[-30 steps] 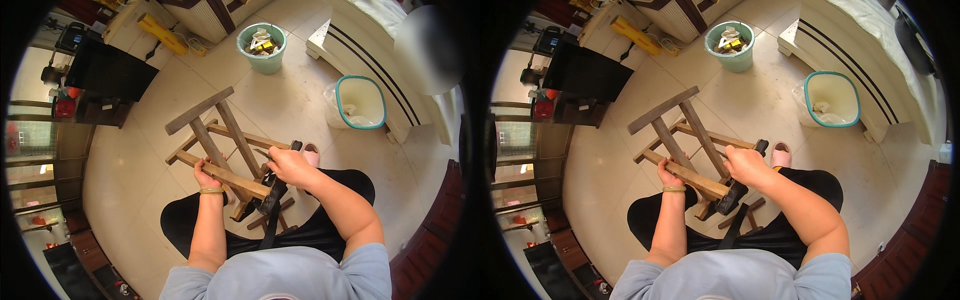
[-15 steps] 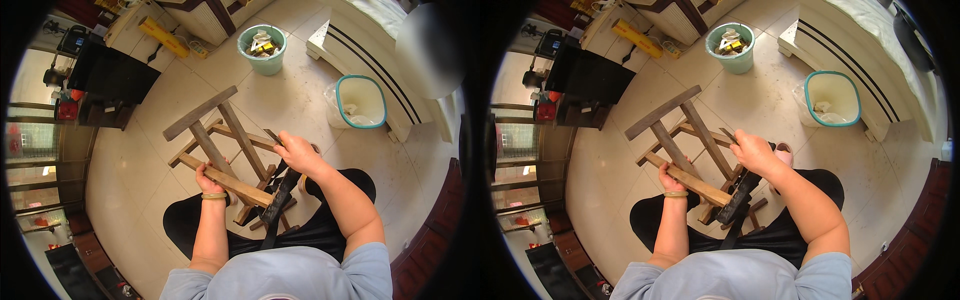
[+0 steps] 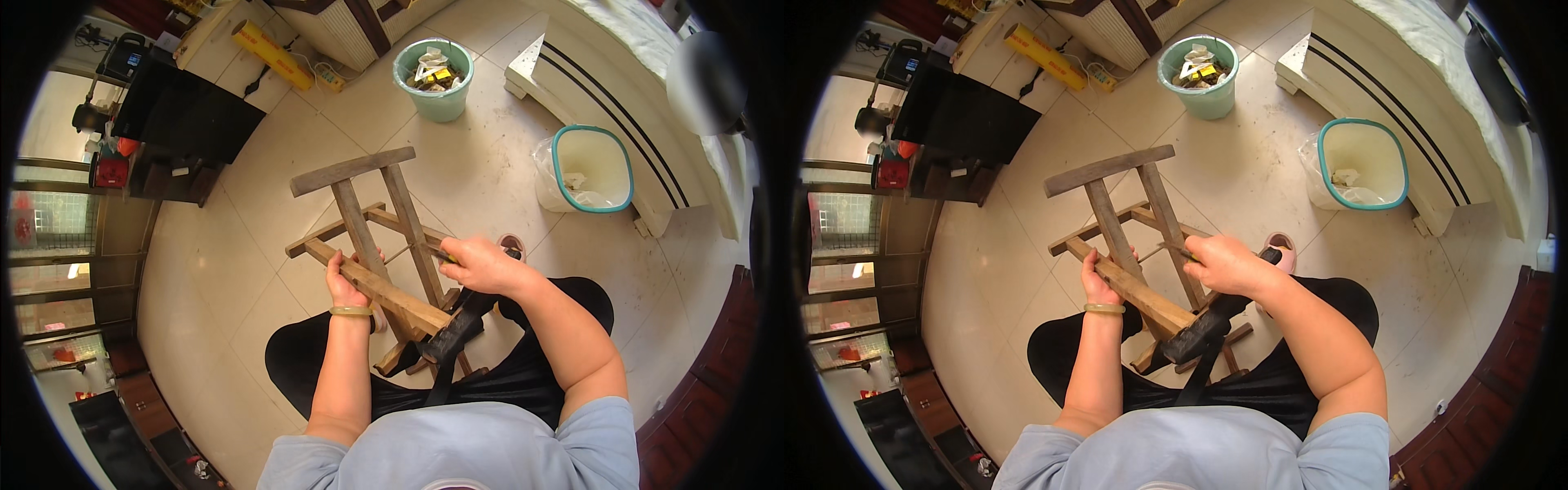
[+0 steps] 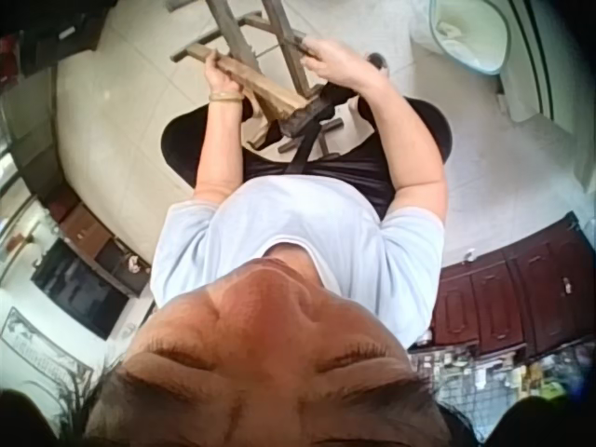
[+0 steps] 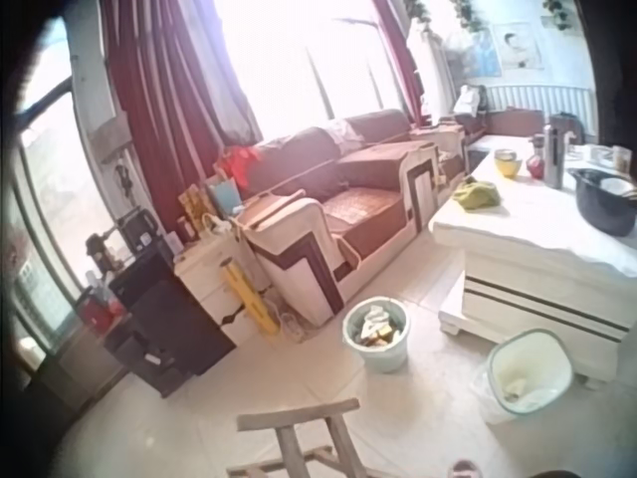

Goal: The person is repairing a small wooden stool. They use a utility knife to scrape and smooth the wooden frame while sitting on the floor. The stool is repositioned several times to access different areas.

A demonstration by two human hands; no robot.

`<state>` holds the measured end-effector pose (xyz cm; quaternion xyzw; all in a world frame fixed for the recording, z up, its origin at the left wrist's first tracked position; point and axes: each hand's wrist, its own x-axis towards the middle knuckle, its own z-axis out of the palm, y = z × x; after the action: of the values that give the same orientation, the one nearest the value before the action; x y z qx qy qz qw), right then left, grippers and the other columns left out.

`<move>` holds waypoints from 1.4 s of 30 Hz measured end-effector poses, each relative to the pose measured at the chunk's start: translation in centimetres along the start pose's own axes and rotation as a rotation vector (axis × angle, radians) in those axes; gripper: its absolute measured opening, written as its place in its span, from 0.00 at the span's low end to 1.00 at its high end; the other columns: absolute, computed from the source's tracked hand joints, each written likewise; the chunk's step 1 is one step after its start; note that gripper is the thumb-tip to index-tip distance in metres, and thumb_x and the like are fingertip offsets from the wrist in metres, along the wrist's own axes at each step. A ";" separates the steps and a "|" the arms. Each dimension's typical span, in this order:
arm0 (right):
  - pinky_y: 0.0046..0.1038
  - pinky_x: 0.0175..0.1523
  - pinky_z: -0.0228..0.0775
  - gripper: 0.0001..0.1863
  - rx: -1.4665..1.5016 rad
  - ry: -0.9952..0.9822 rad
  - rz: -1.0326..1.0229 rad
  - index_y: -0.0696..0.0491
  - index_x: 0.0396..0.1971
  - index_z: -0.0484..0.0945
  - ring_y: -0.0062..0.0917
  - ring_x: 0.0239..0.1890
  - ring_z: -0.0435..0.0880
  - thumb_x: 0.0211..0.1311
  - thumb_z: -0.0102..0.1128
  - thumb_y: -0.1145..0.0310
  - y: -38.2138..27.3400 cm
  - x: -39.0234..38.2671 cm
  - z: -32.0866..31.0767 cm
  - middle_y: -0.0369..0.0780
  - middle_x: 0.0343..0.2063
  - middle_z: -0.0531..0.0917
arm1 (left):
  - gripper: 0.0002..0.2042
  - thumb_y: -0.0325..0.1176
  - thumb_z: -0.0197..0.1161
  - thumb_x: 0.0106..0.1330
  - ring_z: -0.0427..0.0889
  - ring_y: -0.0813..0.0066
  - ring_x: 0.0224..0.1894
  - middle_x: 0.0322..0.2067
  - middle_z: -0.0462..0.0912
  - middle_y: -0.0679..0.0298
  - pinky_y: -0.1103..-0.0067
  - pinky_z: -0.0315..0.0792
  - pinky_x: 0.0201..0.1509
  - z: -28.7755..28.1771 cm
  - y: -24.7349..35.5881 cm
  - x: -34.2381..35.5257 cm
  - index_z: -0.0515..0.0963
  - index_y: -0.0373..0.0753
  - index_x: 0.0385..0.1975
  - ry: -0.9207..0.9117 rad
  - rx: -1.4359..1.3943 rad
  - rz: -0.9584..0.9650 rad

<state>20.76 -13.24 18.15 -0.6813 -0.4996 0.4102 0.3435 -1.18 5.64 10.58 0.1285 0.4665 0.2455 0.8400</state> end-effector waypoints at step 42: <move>0.44 0.38 0.69 0.15 -0.079 -0.191 0.002 0.58 0.36 0.75 0.50 0.32 0.79 0.57 0.62 0.62 -2.8 -0.3 1.7 0.53 0.25 0.80 | 0.35 0.60 0.44 0.69 0.77 0.54 0.51 0.47 0.78 0.46 0.62 0.66 0.60 -2.5 -5.5 1.1 0.71 0.24 0.51 -0.082 0.128 -0.210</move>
<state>18.05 -12.63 19.95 -0.6526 -0.5452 0.4537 0.2665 -1.21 1.48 6.01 0.1423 0.4572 0.1204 0.8696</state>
